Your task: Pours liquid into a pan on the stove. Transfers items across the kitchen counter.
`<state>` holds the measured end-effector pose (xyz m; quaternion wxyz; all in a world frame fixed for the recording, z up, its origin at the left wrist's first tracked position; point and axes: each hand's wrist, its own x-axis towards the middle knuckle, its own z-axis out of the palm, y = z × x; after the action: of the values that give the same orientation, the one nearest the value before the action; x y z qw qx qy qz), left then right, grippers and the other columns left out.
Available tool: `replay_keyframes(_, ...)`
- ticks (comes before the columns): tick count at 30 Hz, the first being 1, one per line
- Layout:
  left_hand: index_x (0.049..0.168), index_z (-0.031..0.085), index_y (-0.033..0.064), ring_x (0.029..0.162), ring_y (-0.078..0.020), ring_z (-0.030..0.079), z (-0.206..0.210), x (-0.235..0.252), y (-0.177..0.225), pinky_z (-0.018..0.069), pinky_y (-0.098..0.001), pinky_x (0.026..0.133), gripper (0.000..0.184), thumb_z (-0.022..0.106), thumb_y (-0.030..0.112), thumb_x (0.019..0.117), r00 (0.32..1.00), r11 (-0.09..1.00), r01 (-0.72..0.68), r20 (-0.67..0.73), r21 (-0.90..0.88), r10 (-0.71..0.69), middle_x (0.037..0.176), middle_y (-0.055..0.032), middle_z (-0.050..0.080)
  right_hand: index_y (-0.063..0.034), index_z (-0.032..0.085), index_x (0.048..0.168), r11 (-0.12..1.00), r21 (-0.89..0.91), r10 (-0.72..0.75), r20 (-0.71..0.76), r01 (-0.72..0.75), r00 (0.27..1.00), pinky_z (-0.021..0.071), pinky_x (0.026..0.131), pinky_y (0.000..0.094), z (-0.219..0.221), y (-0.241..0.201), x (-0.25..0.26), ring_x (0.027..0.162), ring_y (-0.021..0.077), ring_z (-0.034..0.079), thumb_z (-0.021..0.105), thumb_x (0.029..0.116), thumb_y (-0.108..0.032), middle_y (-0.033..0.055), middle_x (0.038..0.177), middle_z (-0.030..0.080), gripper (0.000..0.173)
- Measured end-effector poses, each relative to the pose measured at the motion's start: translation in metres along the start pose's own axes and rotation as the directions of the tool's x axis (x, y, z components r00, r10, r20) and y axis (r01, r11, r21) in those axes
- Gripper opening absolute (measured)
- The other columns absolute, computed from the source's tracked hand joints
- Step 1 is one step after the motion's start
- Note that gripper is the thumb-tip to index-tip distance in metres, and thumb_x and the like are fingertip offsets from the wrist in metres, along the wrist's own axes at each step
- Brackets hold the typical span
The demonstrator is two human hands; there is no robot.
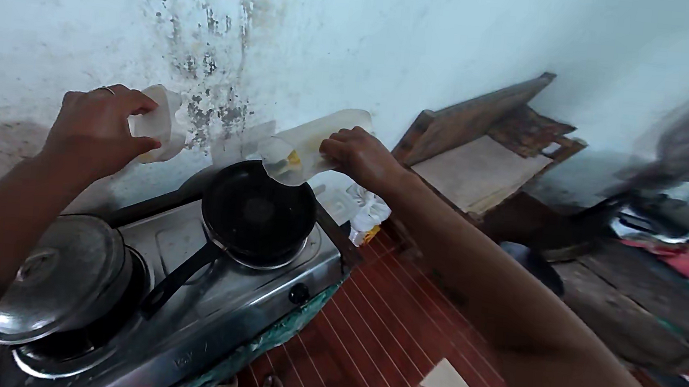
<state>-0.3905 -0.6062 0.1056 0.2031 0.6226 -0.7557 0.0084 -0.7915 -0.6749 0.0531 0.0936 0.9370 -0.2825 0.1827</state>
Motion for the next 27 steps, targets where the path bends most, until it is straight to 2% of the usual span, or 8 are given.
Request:
replay_keyframes(9,0.129,0.065,-0.0002,0.121,-0.0491,0.058,0.004,-0.007,-0.011,0.0327,-0.0726,0.106,0.046,0.081,0.010,0.0879,1.000,0.999,0.014,-0.008,0.029,-0.013,0.129,-0.0257,0.064,0.0028,0.067,0.093,1.000,-0.021,0.001,0.001,-0.001,1.000,0.0513,0.075,0.0528,0.001,0.003,0.002,0.082,0.0386,0.068,0.076,0.0863,0.000,0.0195,0.083,0.067,0.012)
replay_keyframes(13,0.127,0.066,-0.0009,0.113,-0.0495,0.061,0.001,-0.006,-0.006,0.0362,-0.0730,0.101,0.047,0.083,0.020,0.0883,0.998,0.990,0.044,0.031,0.137,-0.049,0.120,-0.0280,0.066,0.0027,0.068,0.095,0.999,-0.027,0.022,0.009,-0.022,1.000,0.0518,0.078,0.0547,-0.001,0.001,0.001,0.086,0.0398,0.069,0.077,0.0855,0.001,0.0203,0.086,0.068,0.013)
replay_keyframes(16,0.124,0.066,-0.0017,0.115,-0.0497,0.061,-0.003,-0.002,0.000,0.0381,-0.0731,0.099,0.048,0.080,0.030,0.0902,0.986,0.967,0.126,0.084,0.221,-0.148,0.118,-0.0284,0.066,0.0035,0.070,0.099,0.999,-0.013,0.044,0.012,-0.044,0.999,0.0529,0.083,0.0578,-0.003,-0.002,0.001,0.090,0.0420,0.069,0.076,0.0848,0.004,0.0223,0.091,0.069,0.015)
replay_keyframes(20,0.115,0.065,-0.0046,0.112,-0.0511,0.061,-0.010,0.009,0.003,0.0414,-0.0741,0.092,0.055,0.075,0.044,0.0925,0.920,0.919,0.301,0.175,0.253,-0.349,0.113,-0.0303,0.066,0.0035,0.069,0.099,0.998,-0.003,0.056,0.032,-0.056,0.998,0.0516,0.084,0.0593,-0.001,0.000,0.000,0.089,0.0426,0.068,0.076,0.0854,0.005,0.0220,0.090,0.068,0.015)
replay_keyframes(22,0.112,0.065,-0.0046,0.111,-0.0510,0.062,-0.012,0.014,0.003,0.0422,-0.0738,0.090,0.055,0.075,0.046,0.0914,0.894,0.893,0.342,0.190,0.292,-0.405,0.111,-0.0302,0.066,0.0035,0.069,0.099,0.998,-0.005,0.055,0.022,-0.055,0.998,0.0517,0.083,0.0594,0.000,0.002,-0.001,0.089,0.0421,0.069,0.075,0.0855,0.005,0.0218,0.089,0.068,0.015)
replay_keyframes(27,0.114,0.063,-0.0057,0.114,-0.0502,0.061,-0.012,0.016,0.005,0.0399,-0.0721,0.095,0.054,0.078,0.040,0.0893,0.885,0.847,0.371,0.132,0.380,-0.447,0.114,-0.0311,0.066,0.0048,0.068,0.095,0.999,-0.003,0.039,0.006,-0.039,0.999,0.0521,0.078,0.0586,0.002,0.002,-0.002,0.085,0.0422,0.069,0.079,0.0823,0.004,0.0224,0.086,0.068,0.017)
